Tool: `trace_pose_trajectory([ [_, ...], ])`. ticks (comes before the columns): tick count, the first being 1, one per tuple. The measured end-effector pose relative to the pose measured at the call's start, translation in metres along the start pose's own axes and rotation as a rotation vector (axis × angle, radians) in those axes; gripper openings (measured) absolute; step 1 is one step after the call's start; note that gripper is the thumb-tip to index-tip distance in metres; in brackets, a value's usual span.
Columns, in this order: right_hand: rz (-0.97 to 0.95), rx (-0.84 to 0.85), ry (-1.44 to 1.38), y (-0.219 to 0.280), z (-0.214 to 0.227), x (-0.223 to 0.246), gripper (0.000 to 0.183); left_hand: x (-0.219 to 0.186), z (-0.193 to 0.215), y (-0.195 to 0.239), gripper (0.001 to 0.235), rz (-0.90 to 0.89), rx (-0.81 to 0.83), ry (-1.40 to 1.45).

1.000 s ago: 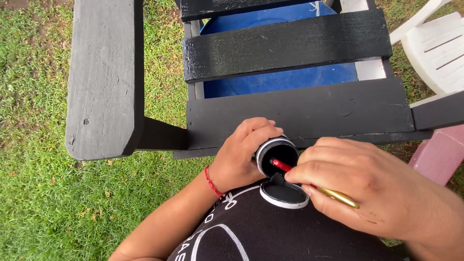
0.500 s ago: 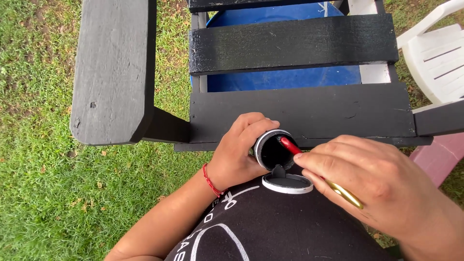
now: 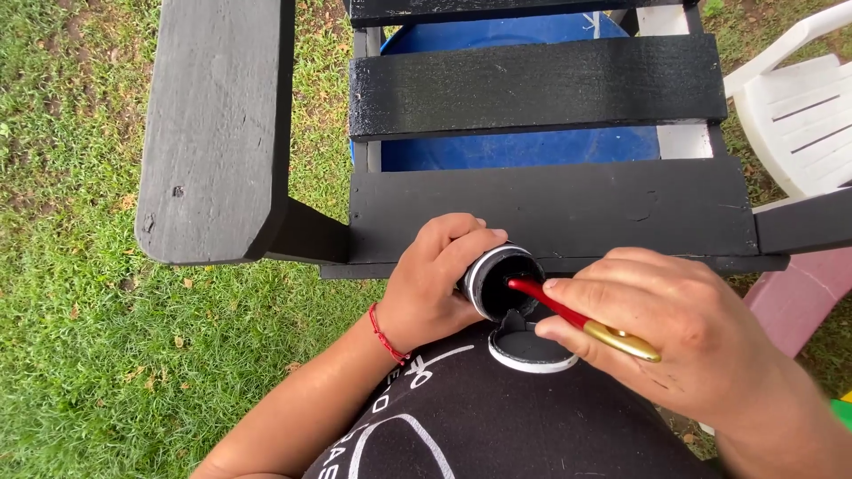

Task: Painting a wooden chair with black paint using a brush in an outdoor area.

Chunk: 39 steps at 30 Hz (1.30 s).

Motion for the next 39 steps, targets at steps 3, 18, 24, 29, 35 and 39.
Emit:
trace_pose_trajectory([
  [3,-0.052,-0.009,-0.146,0.001,-0.002,-0.005,0.031,0.0,0.0,-0.001,0.058,-0.02,-0.018,-0.003],
  [18,-0.759,-0.531,-1.068,0.028,-0.027,-0.1,0.017,0.022,-0.002,0.007,0.072,0.26,-0.081,0.052],
  [24,-0.885,-0.553,-1.245,0.034,-0.036,-0.122,0.018,0.022,0.001,0.011,0.078,0.332,-0.133,0.042],
  [29,-0.887,-0.534,-1.283,0.032,-0.038,-0.132,0.016,0.021,0.005,0.025,0.078,0.392,-0.132,0.061],
  [35,-0.651,-0.376,-1.253,0.006,-0.048,-0.134,0.011,0.017,0.014,0.046,0.078,0.435,-0.137,0.01],
  [39,-0.595,-0.201,-1.256,-0.023,-0.08,-0.133,0.016,0.018,0.02,0.053,0.081,0.443,-0.156,0.044],
])
Point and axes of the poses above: each hand's wrist, its own y-axis away from the middle knuckle, its own z-axis out of the back of the hand, x = y × z, the point moved 4 cm from there along -y, towards the middle knuckle, and after that the axes turned 7 degrees about -z, right-handed, at the moved point
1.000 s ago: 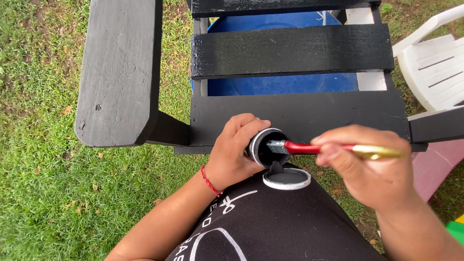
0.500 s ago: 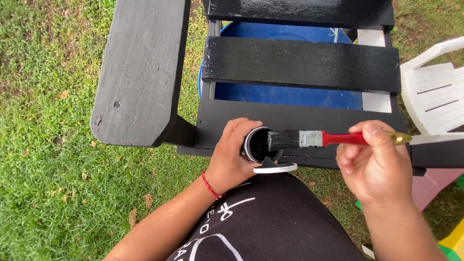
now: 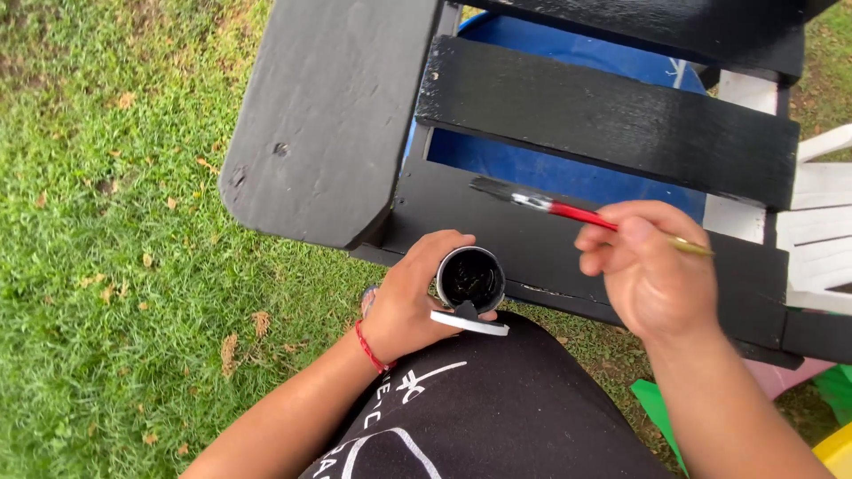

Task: Painting a wooden chair with black paint using a brush in an outdoor area.

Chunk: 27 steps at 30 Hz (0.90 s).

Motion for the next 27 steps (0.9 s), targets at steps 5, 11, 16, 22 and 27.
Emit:
trace_pose_trajectory([
  [5,0.101,0.003,0.306,-0.044,-0.035,-0.026,0.015,0.002,0.001,0.002,0.075,-0.042,-0.115,0.203],
  [11,0.104,0.061,0.792,-0.054,-0.052,-0.003,0.01,0.009,0.003,0.003,0.078,0.054,-0.025,0.227],
  [16,0.176,0.067,0.883,-0.064,-0.071,0.014,0.014,0.008,-0.001,0.0,0.078,0.068,0.008,0.228],
  [22,0.199,0.24,0.816,-0.077,-0.095,0.003,0.008,0.008,0.0,-0.003,0.079,0.125,0.039,0.187],
  [27,0.086,0.123,1.045,-0.063,-0.071,0.027,0.008,0.006,0.004,-0.003,0.078,0.211,0.086,0.178],
])
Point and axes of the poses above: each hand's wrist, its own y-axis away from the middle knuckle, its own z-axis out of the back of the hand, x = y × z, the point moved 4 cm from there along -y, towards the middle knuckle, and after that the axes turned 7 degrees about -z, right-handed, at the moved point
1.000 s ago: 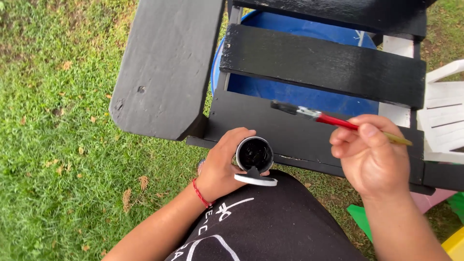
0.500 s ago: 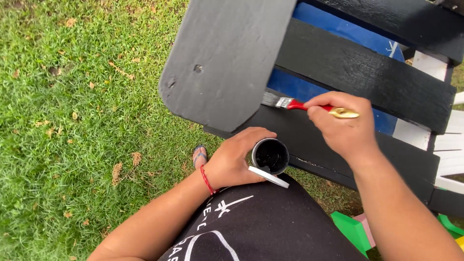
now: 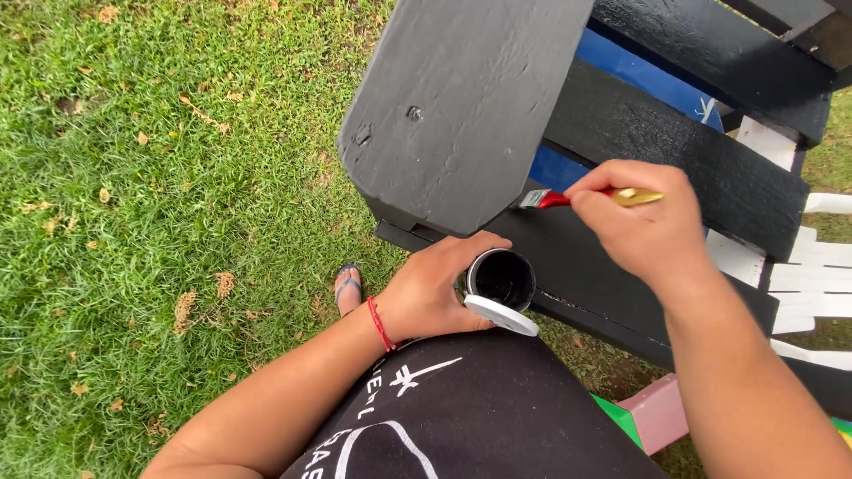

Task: Painting a wooden chair with black paint using a brush in an outdoor area.

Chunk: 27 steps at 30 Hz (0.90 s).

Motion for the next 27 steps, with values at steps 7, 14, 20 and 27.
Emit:
trace_pose_trajectory([
  [7,-0.029,0.03,-0.198,-0.021,-0.016,0.018,0.011,0.005,-0.006,-0.003,0.07,-0.167,0.042,-0.141],
  [14,-0.037,0.046,0.076,-0.022,0.018,0.006,0.018,0.006,-0.001,-0.004,0.079,-0.082,-0.051,0.007],
  [20,0.264,0.121,0.421,-0.034,0.01,0.042,0.006,0.01,-0.009,-0.003,0.076,-0.173,-0.099,0.021],
  [27,0.541,0.316,0.721,-0.053,-0.027,0.062,0.029,0.009,-0.01,-0.003,0.078,-0.212,-0.132,0.038],
])
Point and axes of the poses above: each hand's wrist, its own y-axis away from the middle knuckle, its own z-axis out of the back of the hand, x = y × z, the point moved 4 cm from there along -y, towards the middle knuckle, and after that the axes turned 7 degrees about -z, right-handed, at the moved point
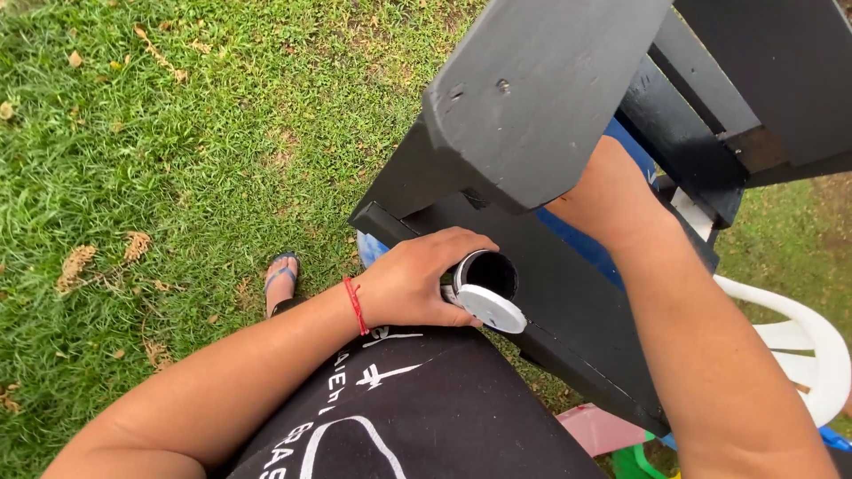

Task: Painting a wooden chair with black paint using a brush in an outdoor area.

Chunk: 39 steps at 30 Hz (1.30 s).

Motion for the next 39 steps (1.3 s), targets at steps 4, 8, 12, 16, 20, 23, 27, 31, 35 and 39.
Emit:
trace_pose_trajectory([
  [4,0.072,-0.017,0.071,-0.003,-0.001,-0.001,0.028,0.004,0.0,0.002,0.079,-0.009,-0.014,0.007],
  [8,0.155,-0.055,0.175,0.003,0.002,-0.005,0.025,0.004,-0.001,0.002,0.079,-0.024,-0.039,0.019],
  [12,0.244,-0.099,0.271,-0.012,-0.003,-0.001,0.023,0.004,-0.001,0.002,0.081,-0.029,-0.032,0.035],
  [16,0.278,-0.145,0.337,-0.013,0.001,-0.012,0.022,0.002,0.0,0.001,0.081,-0.028,-0.037,0.031],
  [20,0.342,-0.19,0.432,-0.004,0.005,-0.018,0.02,0.002,0.0,0.002,0.081,-0.029,-0.039,0.029],
  [23,0.39,-0.216,0.486,0.0,0.001,-0.014,0.02,0.004,-0.001,0.002,0.082,-0.034,-0.035,0.023],
  [27,0.463,-0.274,0.557,-0.006,-0.012,0.002,0.019,0.001,0.001,0.003,0.083,-0.038,-0.019,0.032],
  [31,0.512,-0.3,0.617,0.005,-0.005,0.014,0.019,0.002,0.001,0.002,0.083,-0.047,-0.033,0.046],
  [35,0.435,-0.265,0.462,0.003,0.004,0.038,0.018,0.005,-0.001,0.003,0.083,-0.064,-0.034,0.033],
  [39,0.451,-0.309,0.544,0.0,-0.011,0.023,0.017,0.002,0.001,0.003,0.083,-0.069,-0.02,0.032],
])
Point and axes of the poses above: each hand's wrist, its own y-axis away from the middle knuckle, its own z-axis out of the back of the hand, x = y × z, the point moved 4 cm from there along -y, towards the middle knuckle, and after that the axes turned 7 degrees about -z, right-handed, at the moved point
